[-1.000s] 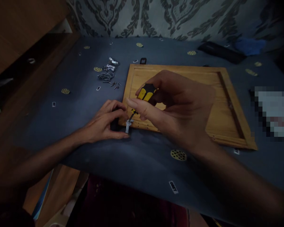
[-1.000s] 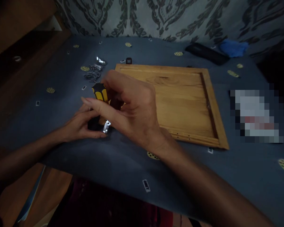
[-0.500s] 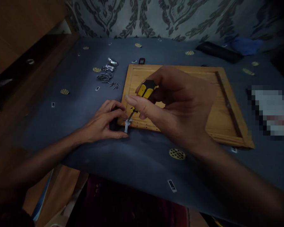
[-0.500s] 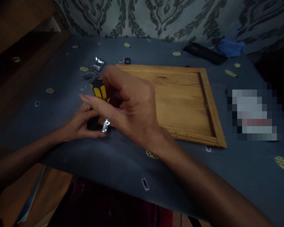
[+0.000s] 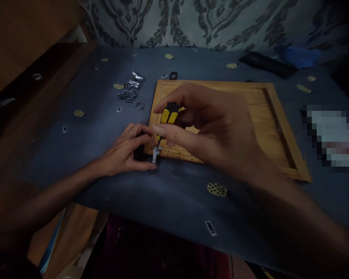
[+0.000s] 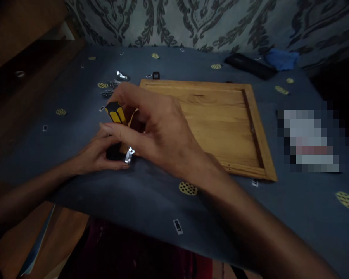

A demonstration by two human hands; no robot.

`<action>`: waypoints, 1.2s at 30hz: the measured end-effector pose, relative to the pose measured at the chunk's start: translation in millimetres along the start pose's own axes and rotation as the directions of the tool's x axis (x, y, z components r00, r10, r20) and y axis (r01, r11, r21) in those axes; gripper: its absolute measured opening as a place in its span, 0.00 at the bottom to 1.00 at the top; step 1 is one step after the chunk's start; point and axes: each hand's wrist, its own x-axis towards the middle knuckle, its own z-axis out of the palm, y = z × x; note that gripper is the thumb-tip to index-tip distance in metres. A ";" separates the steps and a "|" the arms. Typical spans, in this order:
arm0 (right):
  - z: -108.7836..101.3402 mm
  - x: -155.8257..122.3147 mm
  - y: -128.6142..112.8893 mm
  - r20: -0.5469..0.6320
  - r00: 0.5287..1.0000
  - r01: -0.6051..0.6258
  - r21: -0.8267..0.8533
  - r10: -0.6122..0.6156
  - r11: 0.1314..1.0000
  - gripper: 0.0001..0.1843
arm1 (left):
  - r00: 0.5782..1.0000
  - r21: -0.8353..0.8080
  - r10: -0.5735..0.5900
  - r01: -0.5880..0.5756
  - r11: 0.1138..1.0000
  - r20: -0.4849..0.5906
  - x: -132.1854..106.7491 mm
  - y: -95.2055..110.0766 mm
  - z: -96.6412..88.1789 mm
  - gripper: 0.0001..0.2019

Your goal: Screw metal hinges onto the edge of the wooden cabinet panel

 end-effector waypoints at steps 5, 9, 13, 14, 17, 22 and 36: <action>-14.4 4.3 -2.7 0.204 0.979 -0.004 0.019 0.000 1.000 0.18 | 1.000 0.008 -0.020 0.020 1.000 -0.006 0.3 1.6 -0.8 0.24; -6.7 1.1 2.2 0.004 0.999 0.055 -0.130 -0.055 0.990 0.27 | 0.999 -0.002 0.013 -0.013 1.000 -0.029 -1.7 -2.4 2.2 0.24; 3.9 -2.5 4.1 -0.101 0.986 0.106 -0.253 -0.135 0.962 0.28 | 1.000 -0.001 0.015 -0.015 1.000 -0.026 -2.7 -4.9 4.2 0.24; 5.6 -3.4 4.5 -0.112 0.981 0.122 -0.280 -0.158 0.952 0.28 | 1.000 0.000 0.000 0.000 1.000 -0.019 -2.4 -4.6 4.0 0.24; 8.8 -6.7 5.6 -0.141 0.962 0.165 -0.377 -0.233 0.911 0.25 | 0.999 0.001 -0.041 0.041 0.999 0.012 -0.9 -2.2 2.2 0.24; 8.3 -10.9 -3.1 -0.204 0.942 0.157 -0.440 -0.268 0.884 0.23 | 1.000 0.000 -0.012 0.012 1.000 -0.003 0.4 -1.1 1.3 0.26; 13.0 -6.9 9.5 -0.254 0.954 0.102 -0.231 -0.161 0.968 0.28 | 1.000 0.022 0.014 -0.014 1.000 -0.003 -1.1 -3.8 2.2 0.26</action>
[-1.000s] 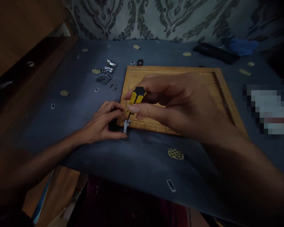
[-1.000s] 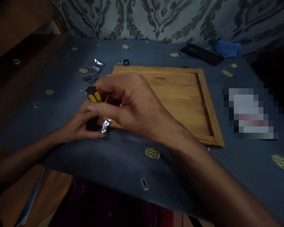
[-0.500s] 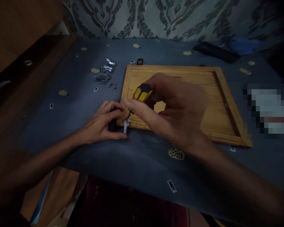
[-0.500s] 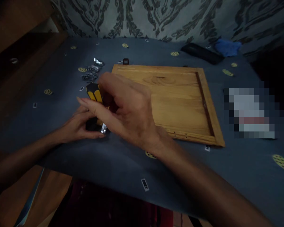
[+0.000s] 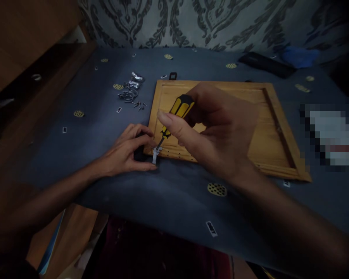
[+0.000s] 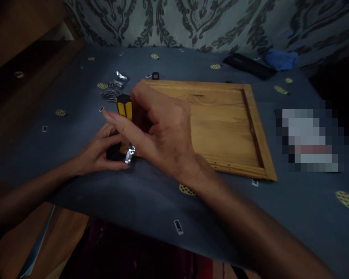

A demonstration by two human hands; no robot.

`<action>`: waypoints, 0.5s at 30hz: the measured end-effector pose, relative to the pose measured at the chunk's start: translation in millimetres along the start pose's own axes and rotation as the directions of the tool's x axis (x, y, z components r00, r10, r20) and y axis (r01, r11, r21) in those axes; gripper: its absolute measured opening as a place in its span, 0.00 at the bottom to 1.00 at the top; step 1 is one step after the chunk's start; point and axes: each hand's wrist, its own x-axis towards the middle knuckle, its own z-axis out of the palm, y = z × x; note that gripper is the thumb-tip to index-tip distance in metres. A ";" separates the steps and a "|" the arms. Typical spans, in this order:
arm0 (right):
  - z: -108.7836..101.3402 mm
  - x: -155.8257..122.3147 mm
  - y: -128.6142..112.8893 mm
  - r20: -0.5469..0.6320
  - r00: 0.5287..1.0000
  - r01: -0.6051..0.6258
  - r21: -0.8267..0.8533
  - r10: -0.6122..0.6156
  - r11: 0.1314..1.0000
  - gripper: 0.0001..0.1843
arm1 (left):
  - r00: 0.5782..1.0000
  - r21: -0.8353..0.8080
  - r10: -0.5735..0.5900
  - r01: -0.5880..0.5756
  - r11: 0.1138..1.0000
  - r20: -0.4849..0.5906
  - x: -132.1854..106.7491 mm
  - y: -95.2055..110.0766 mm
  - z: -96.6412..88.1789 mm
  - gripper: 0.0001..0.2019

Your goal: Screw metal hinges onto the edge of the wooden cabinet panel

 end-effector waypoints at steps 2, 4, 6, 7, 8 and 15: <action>0.4 0.5 0.2 -0.006 1.000 -0.021 -0.010 0.021 1.000 0.30 | 1.000 -0.004 0.002 -0.002 1.000 -0.012 0.1 -0.1 0.5 0.26; 0.7 1.0 0.9 -0.021 0.999 -0.027 -0.021 0.027 0.999 0.31 | 1.000 -0.005 0.005 -0.005 1.000 -0.024 0.1 0.0 0.7 0.26; 1.1 0.8 2.1 -0.031 0.999 -0.027 -0.043 0.026 0.999 0.32 | 1.000 0.000 -0.004 0.004 1.000 -0.017 0.0 0.3 0.5 0.26; 1.4 0.5 2.8 -0.032 0.999 -0.029 -0.056 0.028 0.998 0.31 | 1.000 0.002 -0.014 0.014 1.000 -0.009 0.0 0.5 0.3 0.26; 1.8 0.0 3.5 -0.028 0.999 -0.032 -0.065 0.031 0.997 0.30 | 1.000 0.002 -0.024 0.024 1.000 -0.005 -0.1 0.5 0.2 0.26; 1.7 0.5 5.2 0.003 0.999 0.042 -0.027 -0.042 0.999 0.26 | 0.999 -0.008 -0.033 0.033 0.999 -0.001 -0.6 -1.1 1.7 0.27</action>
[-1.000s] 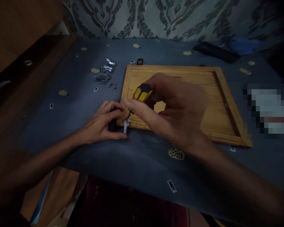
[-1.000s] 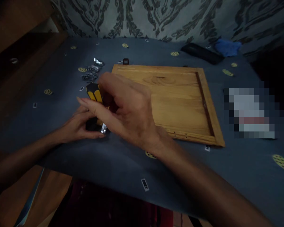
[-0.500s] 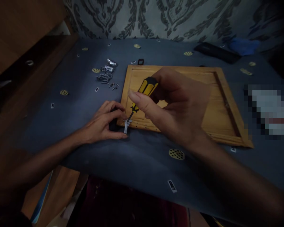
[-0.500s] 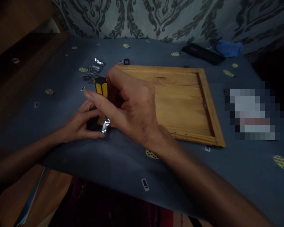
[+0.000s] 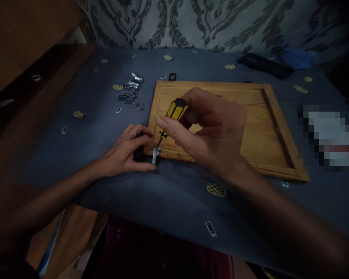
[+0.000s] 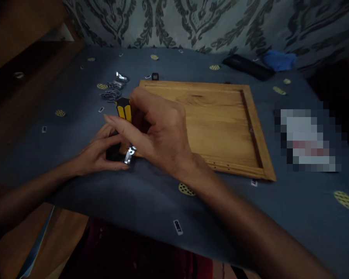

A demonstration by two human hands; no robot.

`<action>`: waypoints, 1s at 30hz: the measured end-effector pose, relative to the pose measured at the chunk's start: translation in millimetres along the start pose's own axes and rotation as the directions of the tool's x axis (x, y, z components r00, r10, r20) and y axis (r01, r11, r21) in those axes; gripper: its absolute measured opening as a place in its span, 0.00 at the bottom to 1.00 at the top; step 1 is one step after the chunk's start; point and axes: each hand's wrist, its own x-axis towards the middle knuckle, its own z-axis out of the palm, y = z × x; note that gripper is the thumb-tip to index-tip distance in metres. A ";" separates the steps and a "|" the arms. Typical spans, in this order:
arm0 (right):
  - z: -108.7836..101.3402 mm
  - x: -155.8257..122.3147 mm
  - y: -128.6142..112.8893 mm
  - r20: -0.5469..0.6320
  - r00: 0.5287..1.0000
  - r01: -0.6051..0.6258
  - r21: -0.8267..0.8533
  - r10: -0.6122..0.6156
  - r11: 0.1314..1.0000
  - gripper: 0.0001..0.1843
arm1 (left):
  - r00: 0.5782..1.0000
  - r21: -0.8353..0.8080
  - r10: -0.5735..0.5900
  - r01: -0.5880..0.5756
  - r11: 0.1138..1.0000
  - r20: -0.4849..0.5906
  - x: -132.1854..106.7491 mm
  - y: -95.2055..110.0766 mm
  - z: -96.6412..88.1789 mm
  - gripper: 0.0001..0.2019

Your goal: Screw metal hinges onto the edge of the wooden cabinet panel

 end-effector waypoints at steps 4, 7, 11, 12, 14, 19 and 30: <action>-8.0 6.2 -2.7 0.178 0.984 -0.046 0.091 0.029 0.995 0.19 | 1.000 -0.008 -0.007 0.007 1.000 0.008 -0.1 0.0 0.1 0.26; -17.7 11.8 -5.9 0.328 0.943 -0.125 0.190 0.057 0.974 0.09 | 1.000 -0.020 0.009 -0.009 1.000 -0.014 0.2 1.2 -0.7 0.25; -28.0 17.6 -8.1 0.450 0.891 -0.207 0.289 0.058 0.935 0.08 | 1.000 -0.024 0.005 -0.005 1.000 -0.007 0.9 2.7 -1.6 0.24; -29.0 18.3 -8.3 0.459 0.886 -0.218 0.297 0.061 0.930 0.08 | 1.000 -0.024 0.001 -0.001 1.000 -0.008 1.0 2.8 -1.5 0.24; -28.9 18.6 -8.3 0.476 0.876 -0.246 0.299 0.079 0.922 0.09 | 1.000 -0.025 0.007 -0.007 1.000 -0.018 1.0 2.7 -1.2 0.25; -20.5 13.7 -7.4 0.344 0.933 -0.189 0.213 0.108 0.959 0.21 | 1.000 -0.033 -0.010 0.009 0.999 -0.007 1.4 3.9 -2.7 0.25; -21.6 9.9 -21.2 -0.016 0.998 -0.061 -0.007 0.060 0.998 0.22 | 0.999 -0.002 -0.035 0.035 0.999 0.014 2.2 4.7 -4.2 0.25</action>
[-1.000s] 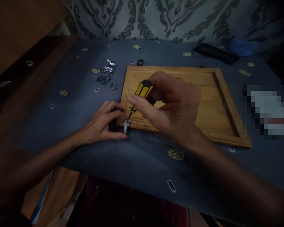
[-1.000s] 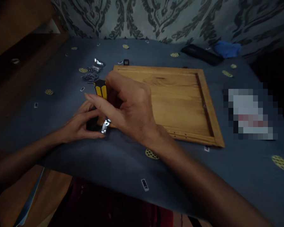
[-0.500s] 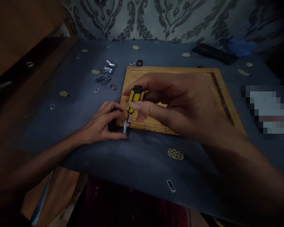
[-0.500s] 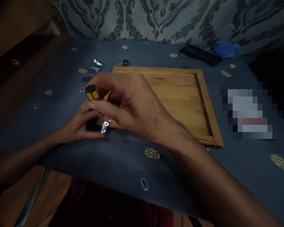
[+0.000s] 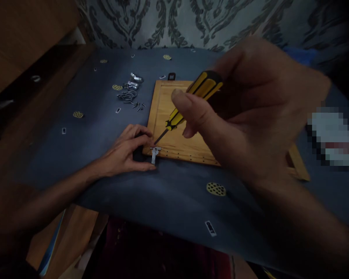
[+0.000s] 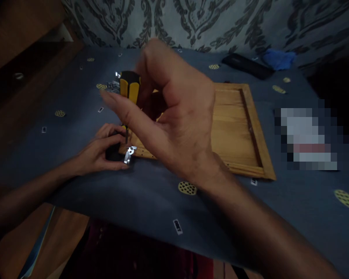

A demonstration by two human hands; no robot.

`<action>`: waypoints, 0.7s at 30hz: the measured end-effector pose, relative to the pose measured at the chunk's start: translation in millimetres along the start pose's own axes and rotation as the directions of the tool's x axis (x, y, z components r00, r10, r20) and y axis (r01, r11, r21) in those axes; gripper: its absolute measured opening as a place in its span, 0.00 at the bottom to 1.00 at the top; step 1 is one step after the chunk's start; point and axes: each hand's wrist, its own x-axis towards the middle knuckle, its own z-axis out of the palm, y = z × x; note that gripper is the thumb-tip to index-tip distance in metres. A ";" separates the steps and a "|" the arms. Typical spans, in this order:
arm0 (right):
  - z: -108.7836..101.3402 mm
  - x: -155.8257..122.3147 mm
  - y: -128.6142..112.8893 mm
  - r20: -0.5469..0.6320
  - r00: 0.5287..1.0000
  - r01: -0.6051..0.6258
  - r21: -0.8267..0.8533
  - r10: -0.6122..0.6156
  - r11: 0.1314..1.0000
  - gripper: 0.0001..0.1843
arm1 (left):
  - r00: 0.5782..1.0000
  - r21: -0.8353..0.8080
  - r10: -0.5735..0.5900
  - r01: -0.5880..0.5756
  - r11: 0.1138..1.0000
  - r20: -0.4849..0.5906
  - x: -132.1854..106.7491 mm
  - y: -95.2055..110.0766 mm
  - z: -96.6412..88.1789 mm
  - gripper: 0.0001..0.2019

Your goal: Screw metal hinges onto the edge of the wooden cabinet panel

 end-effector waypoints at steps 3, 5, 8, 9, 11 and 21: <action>-0.3 0.2 2.7 0.060 0.997 -0.043 0.038 0.040 0.998 0.25 | 1.000 -0.012 -0.009 0.009 1.000 0.001 -0.3 0.5 0.3 0.24; 2.1 -1.1 6.7 0.091 0.995 -0.055 0.063 0.049 0.996 0.26 | 1.000 -0.011 -0.008 0.008 1.000 0.016 -0.1 1.2 -0.7 0.25; 6.4 -3.2 12.4 0.091 0.995 -0.035 0.033 0.032 0.999 0.25 | 1.000 -0.001 0.003 -0.003 1.000 0.022 0.5 2.4 -2.6 0.24; 7.4 -3.6 13.8 0.094 0.995 -0.033 0.039 0.029 0.999 0.25 | 1.000 -0.001 0.005 -0.005 1.000 0.026 0.6 2.7 -3.1 0.24; 8.8 -4.3 16.0 0.095 0.995 -0.039 0.075 0.031 0.996 0.24 | 0.999 -0.002 0.003 -0.003 1.000 0.033 0.8 3.0 -3.5 0.25; 11.3 -6.0 18.1 0.072 0.997 0.026 0.007 -0.026 1.000 0.24 | 1.000 -0.021 0.012 -0.012 1.000 0.023 0.1 2.3 -2.3 0.24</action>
